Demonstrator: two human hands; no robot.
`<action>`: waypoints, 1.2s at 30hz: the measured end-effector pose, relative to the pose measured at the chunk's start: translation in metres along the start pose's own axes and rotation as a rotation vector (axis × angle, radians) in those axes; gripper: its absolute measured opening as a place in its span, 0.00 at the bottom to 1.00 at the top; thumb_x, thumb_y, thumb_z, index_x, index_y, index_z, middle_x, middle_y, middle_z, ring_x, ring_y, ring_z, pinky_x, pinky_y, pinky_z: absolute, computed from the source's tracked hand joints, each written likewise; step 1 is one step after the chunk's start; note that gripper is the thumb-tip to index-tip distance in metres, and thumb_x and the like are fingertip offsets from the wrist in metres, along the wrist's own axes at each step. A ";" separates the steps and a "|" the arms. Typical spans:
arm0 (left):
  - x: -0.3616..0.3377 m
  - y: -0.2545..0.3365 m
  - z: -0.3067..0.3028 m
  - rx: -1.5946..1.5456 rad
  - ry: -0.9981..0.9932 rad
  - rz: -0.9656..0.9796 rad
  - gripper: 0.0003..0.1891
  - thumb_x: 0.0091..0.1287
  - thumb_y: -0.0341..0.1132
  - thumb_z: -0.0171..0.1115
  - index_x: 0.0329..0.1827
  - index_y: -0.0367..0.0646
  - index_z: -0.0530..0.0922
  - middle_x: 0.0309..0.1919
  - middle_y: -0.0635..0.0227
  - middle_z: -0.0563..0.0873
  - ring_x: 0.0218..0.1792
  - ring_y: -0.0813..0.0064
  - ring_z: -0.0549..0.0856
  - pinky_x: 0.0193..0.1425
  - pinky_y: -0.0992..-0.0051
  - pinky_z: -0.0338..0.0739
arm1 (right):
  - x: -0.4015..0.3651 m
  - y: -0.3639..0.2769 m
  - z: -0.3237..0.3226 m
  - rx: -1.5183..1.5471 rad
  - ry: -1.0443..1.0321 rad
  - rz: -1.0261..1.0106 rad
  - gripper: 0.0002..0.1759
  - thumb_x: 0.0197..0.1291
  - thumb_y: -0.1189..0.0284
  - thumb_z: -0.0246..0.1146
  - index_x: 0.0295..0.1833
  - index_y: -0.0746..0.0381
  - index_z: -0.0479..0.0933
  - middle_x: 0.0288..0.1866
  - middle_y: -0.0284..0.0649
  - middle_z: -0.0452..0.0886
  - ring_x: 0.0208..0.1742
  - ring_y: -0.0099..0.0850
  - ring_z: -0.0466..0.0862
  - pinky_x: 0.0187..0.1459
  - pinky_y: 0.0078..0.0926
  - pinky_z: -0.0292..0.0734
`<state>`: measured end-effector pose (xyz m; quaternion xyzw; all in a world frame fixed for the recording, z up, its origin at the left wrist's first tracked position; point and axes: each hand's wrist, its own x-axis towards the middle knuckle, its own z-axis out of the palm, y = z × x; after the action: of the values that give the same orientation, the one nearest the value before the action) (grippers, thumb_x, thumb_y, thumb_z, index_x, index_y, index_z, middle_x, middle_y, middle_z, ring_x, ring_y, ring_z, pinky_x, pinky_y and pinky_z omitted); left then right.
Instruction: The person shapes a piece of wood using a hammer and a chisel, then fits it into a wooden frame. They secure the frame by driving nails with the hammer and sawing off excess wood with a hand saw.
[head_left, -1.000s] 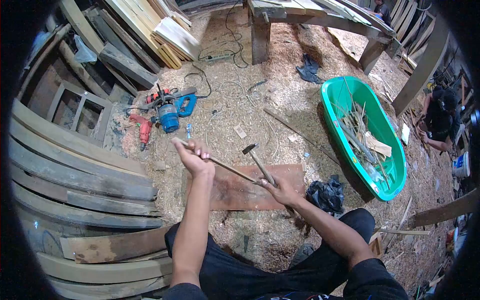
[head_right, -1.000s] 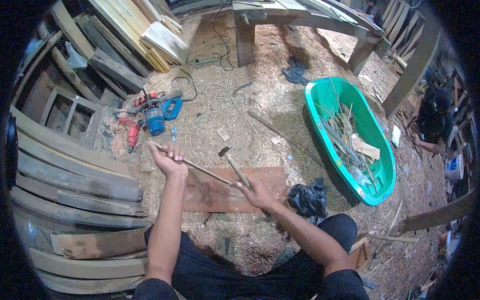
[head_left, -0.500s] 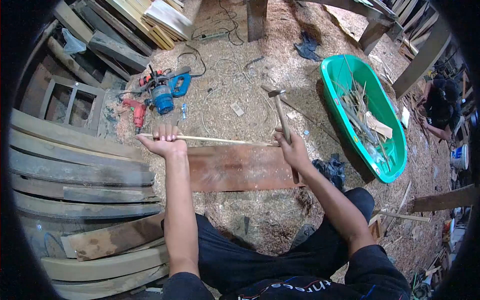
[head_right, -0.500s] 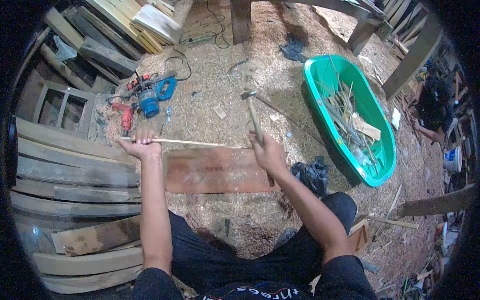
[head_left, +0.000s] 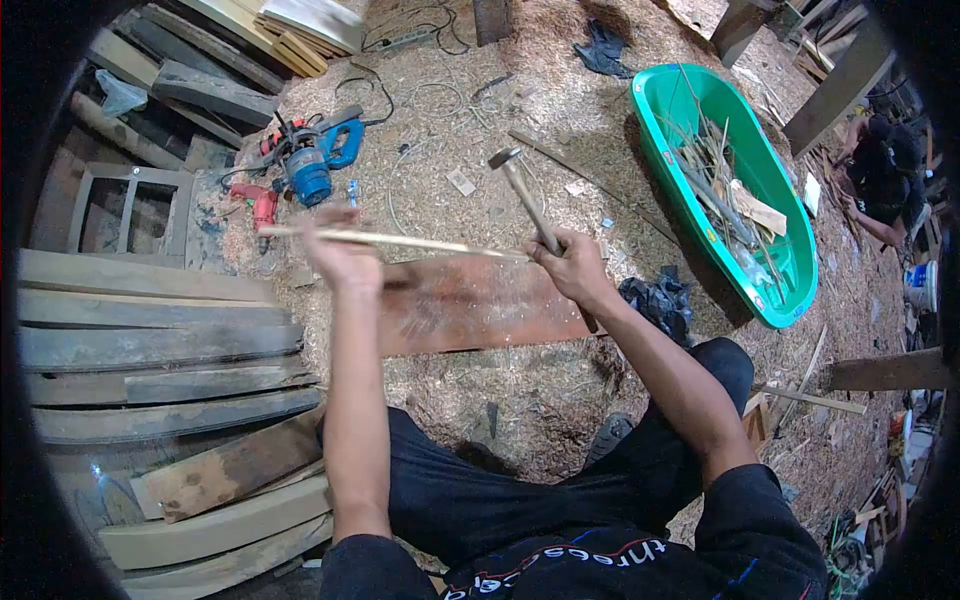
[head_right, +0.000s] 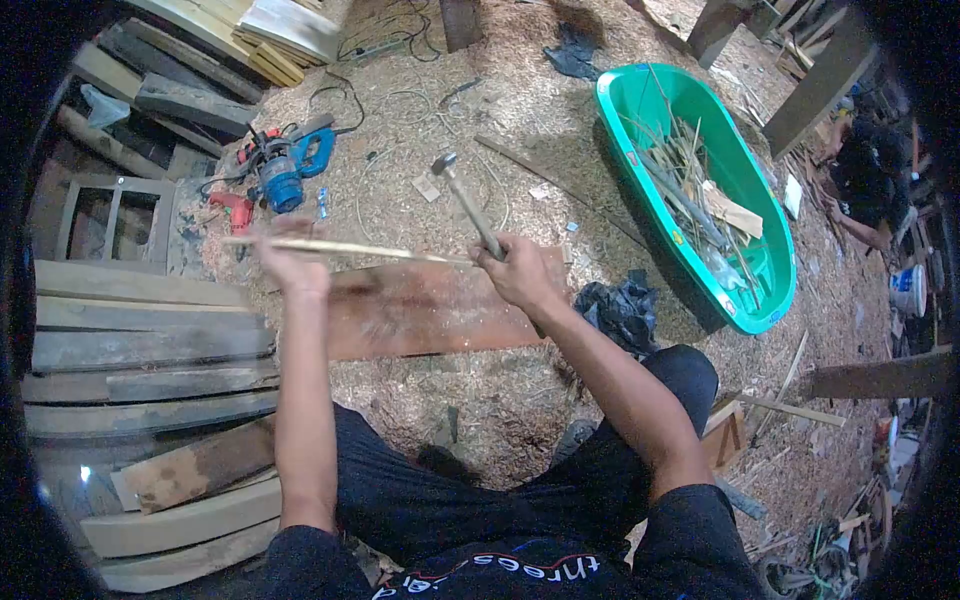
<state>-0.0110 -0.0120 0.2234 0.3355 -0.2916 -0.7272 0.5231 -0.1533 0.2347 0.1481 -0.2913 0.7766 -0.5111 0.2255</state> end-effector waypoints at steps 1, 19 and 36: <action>0.002 -0.025 -0.010 0.217 -0.106 -0.029 0.30 0.76 0.64 0.45 0.35 0.44 0.77 0.28 0.66 0.81 0.35 0.71 0.81 0.38 0.73 0.72 | 0.002 0.002 0.002 0.056 0.018 -0.029 0.11 0.64 0.66 0.70 0.43 0.64 0.85 0.26 0.32 0.80 0.30 0.21 0.77 0.34 0.27 0.73; -0.082 -0.091 0.005 0.406 -0.139 -0.337 0.24 0.77 0.58 0.51 0.27 0.51 0.63 0.14 0.79 0.60 0.11 0.84 0.63 0.13 0.79 0.58 | -0.067 -0.035 0.050 0.132 -0.022 -0.048 0.14 0.70 0.66 0.65 0.40 0.67 0.78 0.21 0.37 0.72 0.24 0.26 0.70 0.27 0.33 0.65; -0.084 -0.081 -0.001 0.076 -0.111 -0.585 0.24 0.78 0.57 0.49 0.25 0.56 0.60 0.10 0.81 0.58 0.06 0.86 0.57 0.06 0.82 0.53 | -0.060 -0.038 0.040 0.429 -0.280 0.033 0.15 0.70 0.64 0.66 0.50 0.67 0.82 0.33 0.27 0.81 0.35 0.16 0.75 0.34 0.21 0.69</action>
<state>-0.0370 0.0918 0.1752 0.3843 -0.2378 -0.8528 0.2615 -0.0749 0.2374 0.1715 -0.2919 0.6165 -0.6149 0.3957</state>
